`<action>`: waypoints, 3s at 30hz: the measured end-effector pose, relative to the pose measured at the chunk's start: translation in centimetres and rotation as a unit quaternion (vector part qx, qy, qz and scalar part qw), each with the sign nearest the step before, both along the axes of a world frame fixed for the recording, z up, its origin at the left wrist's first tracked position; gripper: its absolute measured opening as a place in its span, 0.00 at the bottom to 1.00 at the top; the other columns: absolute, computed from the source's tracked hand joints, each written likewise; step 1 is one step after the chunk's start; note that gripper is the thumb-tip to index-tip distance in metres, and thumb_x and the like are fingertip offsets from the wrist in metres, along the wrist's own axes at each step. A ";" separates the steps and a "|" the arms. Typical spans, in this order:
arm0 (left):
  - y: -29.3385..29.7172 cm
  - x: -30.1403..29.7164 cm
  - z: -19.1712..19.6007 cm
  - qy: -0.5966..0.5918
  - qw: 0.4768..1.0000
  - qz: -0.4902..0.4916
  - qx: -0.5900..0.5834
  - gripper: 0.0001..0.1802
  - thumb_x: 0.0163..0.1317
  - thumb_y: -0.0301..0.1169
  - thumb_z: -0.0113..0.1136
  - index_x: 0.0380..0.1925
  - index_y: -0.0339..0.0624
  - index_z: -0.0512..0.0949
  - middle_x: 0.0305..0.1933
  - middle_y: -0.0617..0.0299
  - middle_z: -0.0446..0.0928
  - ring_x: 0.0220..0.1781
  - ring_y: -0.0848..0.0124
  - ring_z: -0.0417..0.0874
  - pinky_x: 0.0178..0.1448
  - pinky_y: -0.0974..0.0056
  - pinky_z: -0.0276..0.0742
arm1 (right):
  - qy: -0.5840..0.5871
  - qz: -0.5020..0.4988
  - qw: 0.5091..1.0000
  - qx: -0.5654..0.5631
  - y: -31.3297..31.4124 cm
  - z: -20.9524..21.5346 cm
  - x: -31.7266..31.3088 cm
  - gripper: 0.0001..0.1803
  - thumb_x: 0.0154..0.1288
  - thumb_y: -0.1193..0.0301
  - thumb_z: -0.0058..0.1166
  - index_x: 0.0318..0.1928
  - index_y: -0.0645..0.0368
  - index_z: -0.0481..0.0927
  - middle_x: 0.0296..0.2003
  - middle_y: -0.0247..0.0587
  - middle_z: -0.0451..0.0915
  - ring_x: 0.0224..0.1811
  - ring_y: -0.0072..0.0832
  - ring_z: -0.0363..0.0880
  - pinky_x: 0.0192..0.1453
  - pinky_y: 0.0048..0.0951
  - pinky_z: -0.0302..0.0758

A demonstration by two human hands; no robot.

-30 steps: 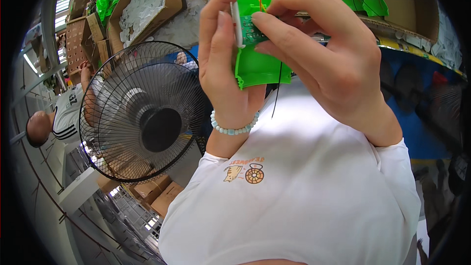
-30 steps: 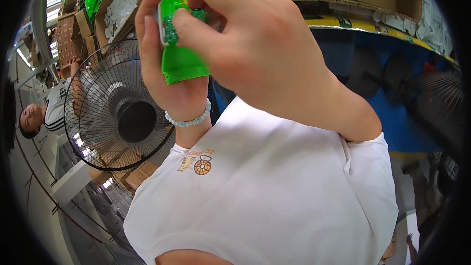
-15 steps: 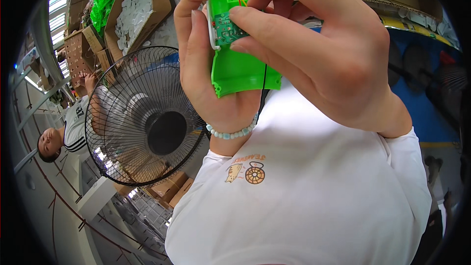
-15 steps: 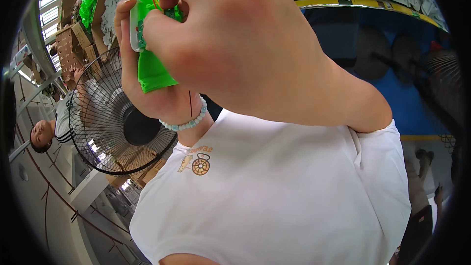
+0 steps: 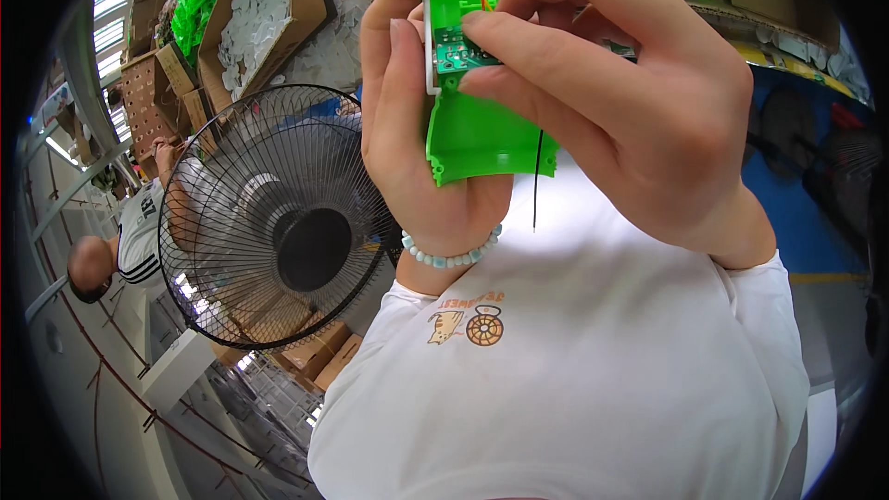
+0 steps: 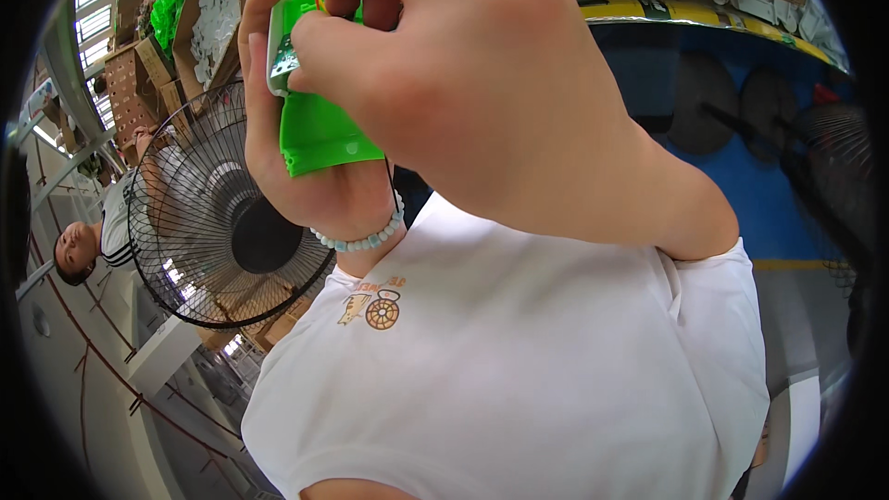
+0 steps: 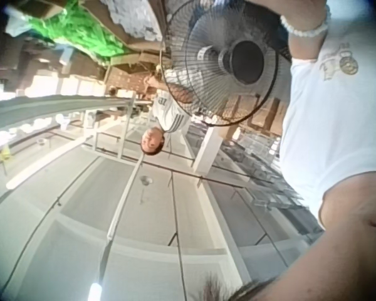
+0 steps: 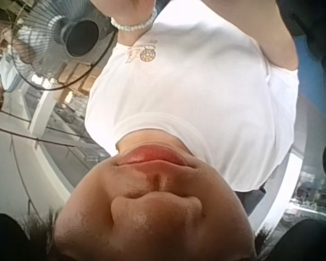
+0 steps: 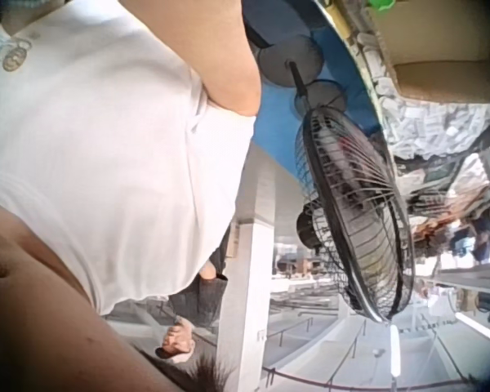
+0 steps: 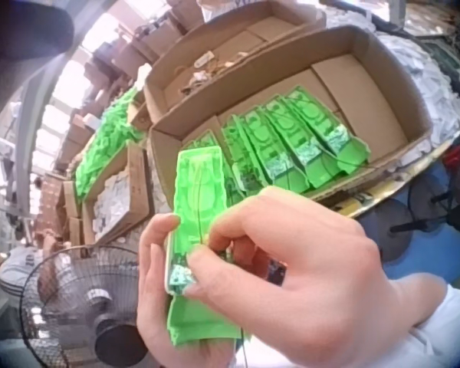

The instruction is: The person assembles electronic components by hand, inserting circuit boards, switch buttons, and electrical wires into green plastic housings.

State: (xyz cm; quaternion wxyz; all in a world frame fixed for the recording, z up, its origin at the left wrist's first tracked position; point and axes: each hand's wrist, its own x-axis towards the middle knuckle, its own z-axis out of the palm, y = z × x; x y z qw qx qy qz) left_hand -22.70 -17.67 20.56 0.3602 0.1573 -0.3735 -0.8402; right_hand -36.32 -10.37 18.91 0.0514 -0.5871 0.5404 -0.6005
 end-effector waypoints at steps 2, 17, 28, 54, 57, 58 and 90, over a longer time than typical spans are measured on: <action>0.1 -0.3 -0.1 0.028 1.000 0.005 0.010 0.21 0.76 0.36 0.32 0.63 0.38 0.62 0.58 0.45 0.72 0.58 0.57 0.77 0.62 0.54 0.74 | -0.001 0.007 1.000 0.002 0.1 0.5 -0.2 0.17 0.46 0.77 0.69 0.40 0.61 0.84 0.36 0.42 0.77 0.31 0.29 0.80 0.30 0.24 0.78; 0.6 -1.3 0.1 0.049 0.998 0.030 -0.021 0.23 0.75 0.31 0.32 0.68 0.39 0.57 0.62 0.45 0.70 0.62 0.58 0.74 0.68 0.54 0.70 | -0.005 0.017 1.000 0.023 0.2 1.4 -0.8 0.17 0.46 0.79 0.68 0.41 0.62 0.83 0.34 0.41 0.76 0.29 0.25 0.78 0.28 0.22 0.75; 0.0 -0.5 -0.6 0.054 0.998 -0.017 -0.008 0.24 0.76 0.32 0.31 0.70 0.49 0.57 0.66 0.48 0.66 0.64 0.56 0.71 0.70 0.52 0.65 | -0.015 -0.002 0.994 0.109 1.6 2.5 -1.4 0.14 0.50 0.78 0.65 0.41 0.62 0.83 0.33 0.44 0.76 0.32 0.31 0.79 0.33 0.28 0.77; 1.1 -1.1 -0.3 0.060 0.998 0.001 0.016 0.23 0.76 0.35 0.33 0.69 0.52 0.57 0.66 0.49 0.67 0.65 0.56 0.71 0.68 0.51 0.68 | -0.033 -0.007 0.996 0.086 1.2 2.6 -1.1 0.16 0.48 0.78 0.66 0.41 0.63 0.83 0.34 0.45 0.75 0.32 0.31 0.77 0.32 0.26 0.76; 1.1 -1.0 -0.5 0.055 0.998 -0.002 -0.003 0.23 0.76 0.36 0.33 0.69 0.52 0.56 0.66 0.49 0.67 0.65 0.56 0.71 0.68 0.51 0.68 | -0.033 -0.008 0.996 0.083 1.1 2.9 -0.9 0.16 0.48 0.78 0.66 0.41 0.63 0.83 0.34 0.45 0.75 0.32 0.31 0.77 0.32 0.26 0.76; 1.1 -1.1 -0.6 0.055 0.998 -0.002 -0.004 0.23 0.76 0.36 0.33 0.69 0.52 0.56 0.66 0.49 0.67 0.65 0.56 0.71 0.68 0.51 0.68 | -0.032 -0.007 0.996 0.082 1.1 3.0 -0.8 0.16 0.48 0.78 0.66 0.41 0.63 0.83 0.34 0.45 0.75 0.32 0.31 0.77 0.32 0.26 0.76; 0.6 -1.5 -2.4 0.169 0.981 -0.090 -0.020 0.36 0.68 0.33 0.45 0.74 0.63 0.47 0.73 0.52 0.58 0.71 0.51 0.63 0.71 0.44 0.61 | -0.021 0.035 0.998 0.045 2.2 3.0 -1.4 0.18 0.45 0.79 0.68 0.41 0.65 0.83 0.35 0.45 0.74 0.32 0.30 0.76 0.31 0.24 0.75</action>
